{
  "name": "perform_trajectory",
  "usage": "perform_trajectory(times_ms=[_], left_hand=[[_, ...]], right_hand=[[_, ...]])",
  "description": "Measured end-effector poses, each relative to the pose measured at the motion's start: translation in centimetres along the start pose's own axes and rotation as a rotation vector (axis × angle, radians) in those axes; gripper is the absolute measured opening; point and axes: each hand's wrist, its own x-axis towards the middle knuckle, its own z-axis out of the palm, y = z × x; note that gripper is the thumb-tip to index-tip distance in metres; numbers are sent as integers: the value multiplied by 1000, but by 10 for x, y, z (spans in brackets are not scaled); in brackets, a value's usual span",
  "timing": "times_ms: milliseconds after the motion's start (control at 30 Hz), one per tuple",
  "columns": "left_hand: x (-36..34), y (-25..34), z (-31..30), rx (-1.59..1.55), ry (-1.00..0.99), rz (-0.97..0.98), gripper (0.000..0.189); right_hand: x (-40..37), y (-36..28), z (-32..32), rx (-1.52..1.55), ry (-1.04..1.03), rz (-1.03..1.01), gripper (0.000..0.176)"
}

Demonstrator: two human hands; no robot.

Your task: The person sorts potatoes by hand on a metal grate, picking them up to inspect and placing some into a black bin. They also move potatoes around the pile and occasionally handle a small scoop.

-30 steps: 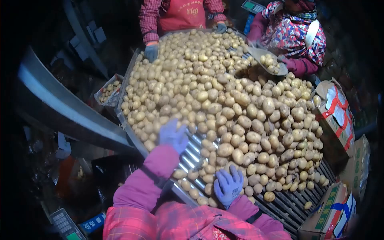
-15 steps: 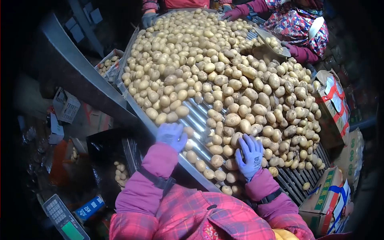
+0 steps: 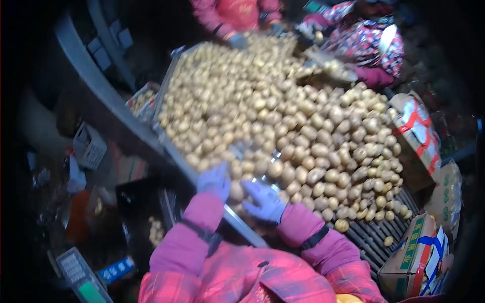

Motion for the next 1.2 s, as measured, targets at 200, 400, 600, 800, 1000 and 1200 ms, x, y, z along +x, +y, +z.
perform_trajectory(times_ms=[200, 400, 600, 800, 1000, 1200], left_hand=[[10, 11, -18, -123, -121, -94, 44], [9, 11, -20, -118, -145, -108, 47], [4, 6, -8, -104, -101, -100, 35], [10, 15, -21, -127, -129, -46, 33], [-7, 93, -32, -320, -169, 23, 45], [13, 102, -33, -470, -194, 71, 49]], right_hand=[[0, 44, -96, -307, 455, 273, 55], [13, 81, -238, 50, 965, 463, 45], [-22, 68, -160, -779, 612, -2, 40], [-72, 119, -126, -916, 574, 280, 46], [-66, 119, -119, -922, 625, 331, 43], [-66, 118, -121, -876, 641, 323, 42]])
